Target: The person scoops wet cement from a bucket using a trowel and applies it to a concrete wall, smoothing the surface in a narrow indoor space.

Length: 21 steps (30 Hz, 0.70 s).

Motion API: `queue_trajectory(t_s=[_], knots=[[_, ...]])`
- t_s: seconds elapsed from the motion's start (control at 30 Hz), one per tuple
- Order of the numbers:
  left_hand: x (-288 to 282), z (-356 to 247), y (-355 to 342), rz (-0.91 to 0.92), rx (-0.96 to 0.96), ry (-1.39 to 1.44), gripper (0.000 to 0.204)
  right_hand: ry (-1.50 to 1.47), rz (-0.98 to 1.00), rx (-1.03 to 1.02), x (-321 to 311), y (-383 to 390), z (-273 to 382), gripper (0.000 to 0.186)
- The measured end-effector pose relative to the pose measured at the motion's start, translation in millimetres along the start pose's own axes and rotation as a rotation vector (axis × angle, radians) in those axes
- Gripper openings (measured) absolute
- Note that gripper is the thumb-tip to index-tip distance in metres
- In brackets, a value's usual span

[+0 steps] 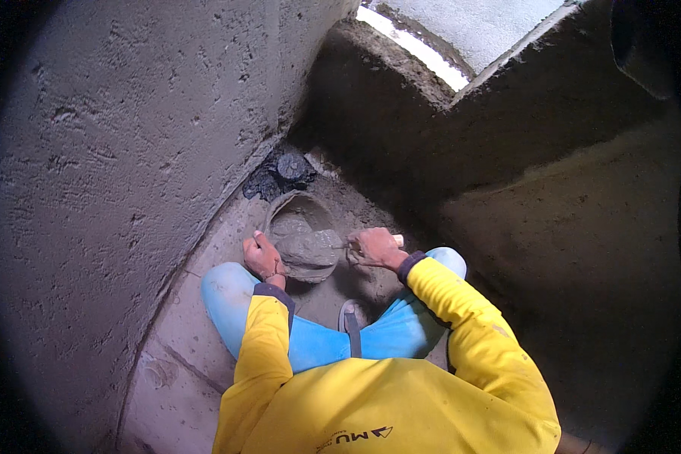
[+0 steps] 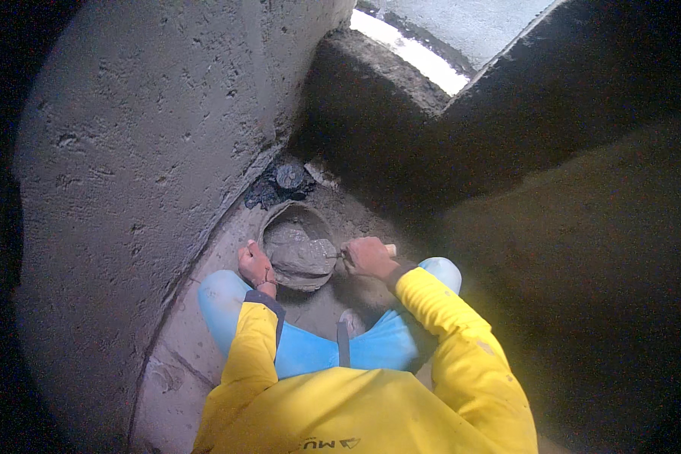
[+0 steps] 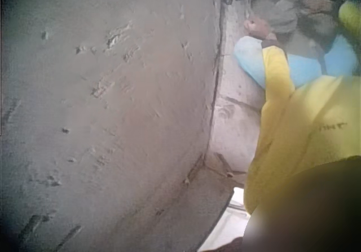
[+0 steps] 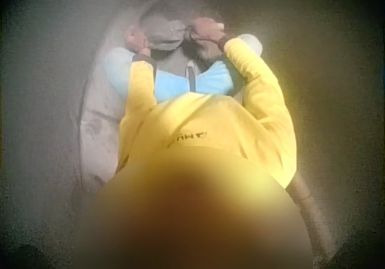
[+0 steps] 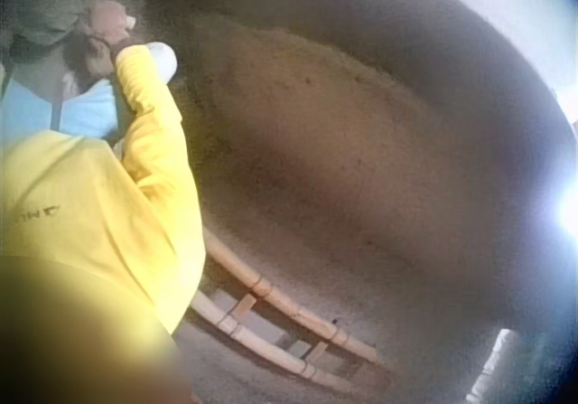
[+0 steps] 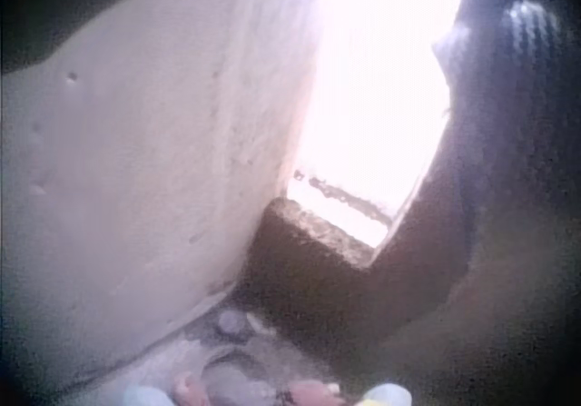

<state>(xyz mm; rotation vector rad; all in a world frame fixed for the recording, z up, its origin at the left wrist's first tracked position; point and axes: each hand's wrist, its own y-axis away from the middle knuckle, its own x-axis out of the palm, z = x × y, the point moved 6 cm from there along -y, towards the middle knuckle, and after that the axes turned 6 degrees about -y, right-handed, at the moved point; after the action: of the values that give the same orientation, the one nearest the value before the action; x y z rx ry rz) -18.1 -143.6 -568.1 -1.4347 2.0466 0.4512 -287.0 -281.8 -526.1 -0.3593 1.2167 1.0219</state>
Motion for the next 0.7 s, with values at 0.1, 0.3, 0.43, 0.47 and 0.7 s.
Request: queue_trajectory(t_s=[0.1,0.3,0.43,0.47,0.7], knots=[[0,4,-3,0.002,-0.113,-0.014,0.053,-0.081,-0.046,-0.008,-71,22,16,0.024],[-3,10,-8,0.029,-0.142,-0.049,0.053,-0.917,0.232,0.101,-160,44,-9,0.024],[1,8,-4,0.037,-0.125,-0.038,0.052,-1.326,0.057,0.516,-220,71,-65,0.025],[0,8,-4,0.022,-0.122,-0.037,0.052,-1.187,-0.126,0.491,-244,77,-71,0.023],[0,5,-7,0.02,-0.117,-0.034,0.051,-0.312,-0.432,0.33,-334,128,-47,0.023]])
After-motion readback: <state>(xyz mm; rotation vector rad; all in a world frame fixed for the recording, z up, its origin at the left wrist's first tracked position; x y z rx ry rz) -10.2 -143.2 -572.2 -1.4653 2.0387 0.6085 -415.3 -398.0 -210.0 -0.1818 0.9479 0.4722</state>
